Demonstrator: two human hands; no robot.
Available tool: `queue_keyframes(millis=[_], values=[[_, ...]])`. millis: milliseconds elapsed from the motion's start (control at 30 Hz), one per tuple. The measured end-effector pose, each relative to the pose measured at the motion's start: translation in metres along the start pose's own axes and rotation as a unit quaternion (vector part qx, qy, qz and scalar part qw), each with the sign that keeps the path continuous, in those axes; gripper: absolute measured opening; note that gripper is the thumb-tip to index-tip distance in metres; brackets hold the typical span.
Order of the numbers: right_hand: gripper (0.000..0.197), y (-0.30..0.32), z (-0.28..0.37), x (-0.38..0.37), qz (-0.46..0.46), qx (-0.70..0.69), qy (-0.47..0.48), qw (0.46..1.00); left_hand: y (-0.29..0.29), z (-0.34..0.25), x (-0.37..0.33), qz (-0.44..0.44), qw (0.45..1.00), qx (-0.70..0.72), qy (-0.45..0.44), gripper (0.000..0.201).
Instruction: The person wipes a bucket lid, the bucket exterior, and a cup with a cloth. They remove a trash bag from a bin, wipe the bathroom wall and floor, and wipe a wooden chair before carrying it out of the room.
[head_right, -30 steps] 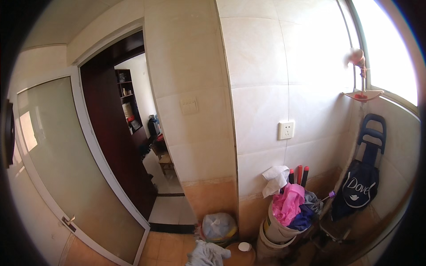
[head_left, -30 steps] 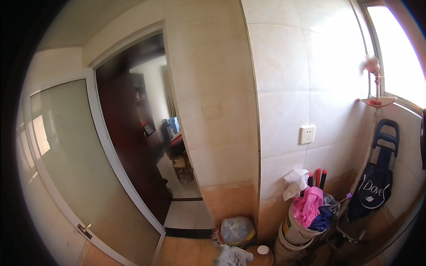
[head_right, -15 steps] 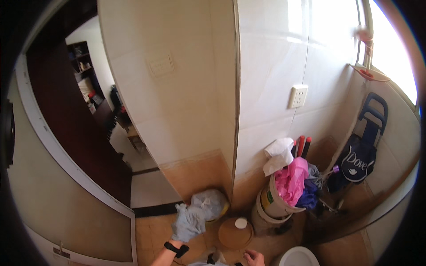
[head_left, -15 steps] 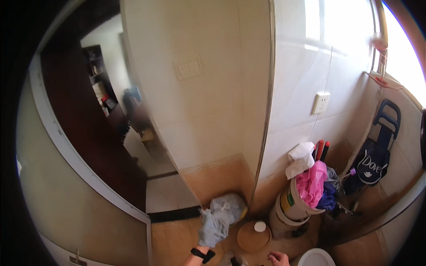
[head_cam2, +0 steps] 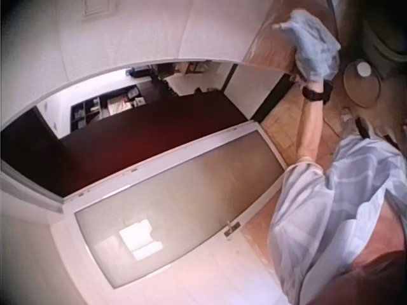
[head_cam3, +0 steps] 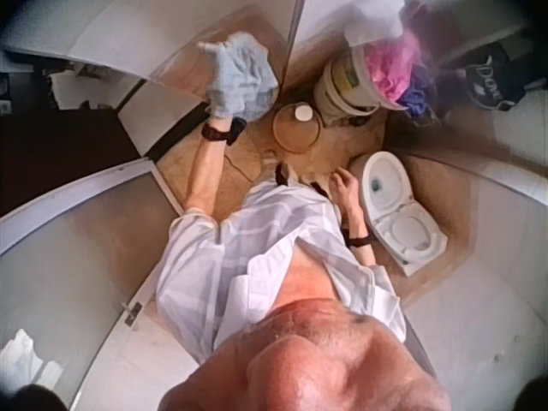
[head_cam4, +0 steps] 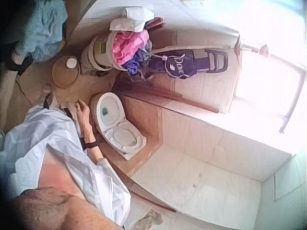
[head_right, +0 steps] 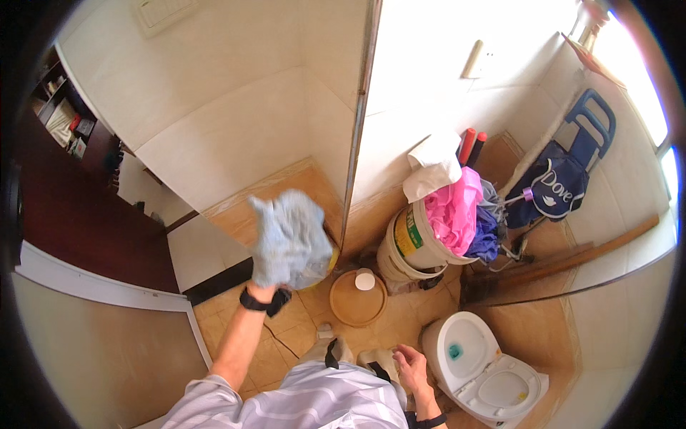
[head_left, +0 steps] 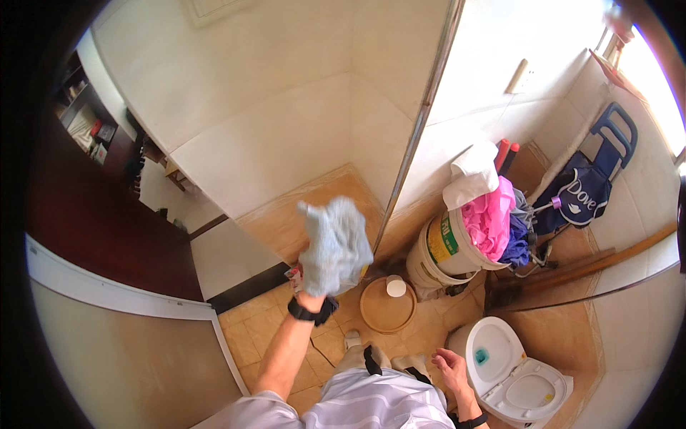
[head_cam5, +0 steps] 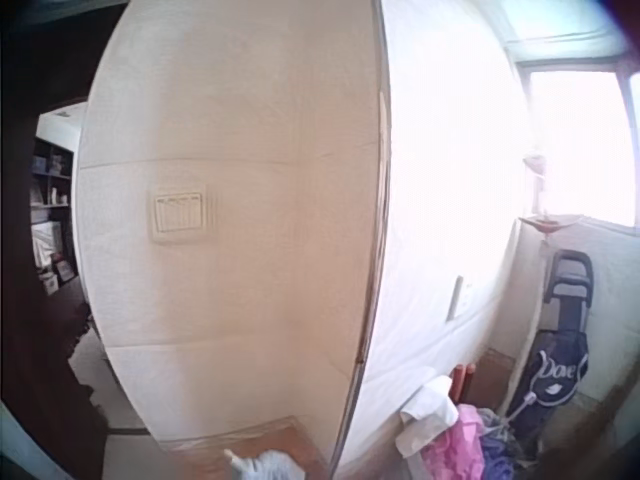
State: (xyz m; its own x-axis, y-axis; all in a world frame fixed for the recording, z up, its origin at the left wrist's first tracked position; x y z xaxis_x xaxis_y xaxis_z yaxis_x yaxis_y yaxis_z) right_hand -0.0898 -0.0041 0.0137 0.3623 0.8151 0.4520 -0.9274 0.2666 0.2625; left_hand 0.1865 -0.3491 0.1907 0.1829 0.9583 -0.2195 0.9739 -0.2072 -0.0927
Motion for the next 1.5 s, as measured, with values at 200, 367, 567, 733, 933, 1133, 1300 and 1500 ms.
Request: queue_keyframes(millis=[200,367,567,733,933,1133,1300,1500], values=[[0.033,-0.010,0.023,0.010,-0.012,0.018,0.015,1.000,-0.041,-0.049,-0.123,-0.005,0.947,-0.227,-0.228,0.033],[0.030,0.007,0.009,0.013,-0.050,0.015,0.014,0.999,-0.132,0.044,-0.156,0.061,0.833,-0.462,-0.299,0.035],[0.038,0.022,0.011,0.020,-0.100,0.108,0.024,0.989,-0.126,0.132,-0.096,0.129,0.813,-0.502,-0.266,0.035],[0.036,0.044,0.003,0.047,-0.141,0.065,0.033,0.987,-0.149,0.087,-0.088,0.076,0.816,-0.499,-0.282,0.035],[0.041,0.064,-0.022,0.060,-0.127,0.062,0.004,0.990,-0.197,0.036,-0.038,0.064,0.870,-0.392,-0.293,0.035],[0.040,0.101,-0.028,0.062,-0.135,0.026,0.063,0.989,-0.283,0.048,0.061,0.193,0.912,-0.304,-0.196,0.035],[0.039,0.148,-0.056,0.079,-0.154,0.001,0.056,0.986,-0.315,0.078,0.132,0.281,0.918,-0.273,-0.054,0.035],[0.033,0.182,-0.096,0.102,-0.260,-0.022,0.059,0.964,-0.343,0.102,0.188,0.367,0.896,-0.240,0.067,0.035]])
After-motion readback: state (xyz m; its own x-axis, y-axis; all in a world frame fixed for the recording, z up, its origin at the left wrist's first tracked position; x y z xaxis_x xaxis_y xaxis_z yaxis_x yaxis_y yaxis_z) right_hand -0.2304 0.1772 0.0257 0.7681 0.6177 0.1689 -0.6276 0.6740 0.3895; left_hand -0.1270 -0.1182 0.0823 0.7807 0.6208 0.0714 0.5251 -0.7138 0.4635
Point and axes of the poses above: each hand's wrist, its own x-axis away from the middle knuckle, its own y-axis out of the back of the hand, z = x × y, the point moved 9 cm from there along -x, towards the middle knuckle, and after that the axes turned 4 degrees about y, right-handed, at the moved point
